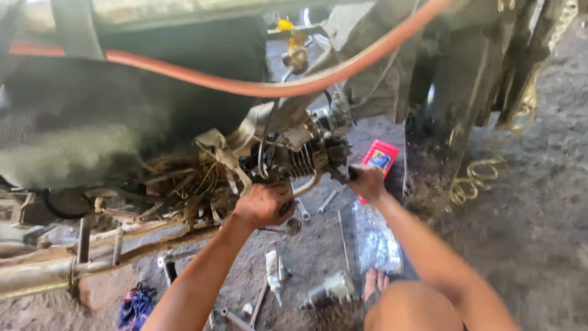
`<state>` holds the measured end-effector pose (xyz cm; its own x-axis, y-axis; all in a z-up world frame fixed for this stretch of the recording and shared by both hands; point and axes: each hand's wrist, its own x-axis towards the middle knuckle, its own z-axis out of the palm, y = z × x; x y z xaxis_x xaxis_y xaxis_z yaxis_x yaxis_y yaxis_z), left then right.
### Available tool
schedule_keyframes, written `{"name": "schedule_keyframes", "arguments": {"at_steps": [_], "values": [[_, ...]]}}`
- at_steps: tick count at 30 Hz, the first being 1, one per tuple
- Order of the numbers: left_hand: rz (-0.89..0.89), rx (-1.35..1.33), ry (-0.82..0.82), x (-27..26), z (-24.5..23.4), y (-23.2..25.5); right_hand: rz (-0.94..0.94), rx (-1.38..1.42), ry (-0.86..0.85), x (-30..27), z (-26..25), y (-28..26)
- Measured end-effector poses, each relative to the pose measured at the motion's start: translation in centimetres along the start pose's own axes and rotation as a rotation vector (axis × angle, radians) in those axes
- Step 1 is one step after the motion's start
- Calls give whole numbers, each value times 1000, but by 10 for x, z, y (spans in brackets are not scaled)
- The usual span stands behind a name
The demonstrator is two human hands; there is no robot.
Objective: The person retrieves a motorcycle part from a plastic bag and walks to a disassembled motorcycle. They then sit on the floor and use a wrench to tighten bolts on the engine area.
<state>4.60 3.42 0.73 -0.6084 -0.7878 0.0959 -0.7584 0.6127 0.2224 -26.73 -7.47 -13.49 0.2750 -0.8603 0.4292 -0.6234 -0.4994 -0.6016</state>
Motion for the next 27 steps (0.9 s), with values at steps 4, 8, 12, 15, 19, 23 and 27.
{"name": "schedule_keyframes", "arguments": {"at_steps": [4,8,12,15,19,23,27], "values": [[51,15,108,1,-1,9,-10,-121,-131,-10,-34,-23],[77,-14,210,-6,1,7,-178,-46,-78,-22,-49,-57],[36,-4,173,-8,-3,12,-179,-79,-69,-26,-49,-59],[-31,-36,116,-10,-10,16,-172,-107,-157,-13,-53,-59],[-41,7,60,-10,-10,14,-403,-170,-105,-3,-57,-62],[-12,-14,105,-14,-10,11,-336,-110,23,-25,-40,-71],[-45,-33,44,-17,-14,9,-366,-201,52,-24,-56,-72]]}}
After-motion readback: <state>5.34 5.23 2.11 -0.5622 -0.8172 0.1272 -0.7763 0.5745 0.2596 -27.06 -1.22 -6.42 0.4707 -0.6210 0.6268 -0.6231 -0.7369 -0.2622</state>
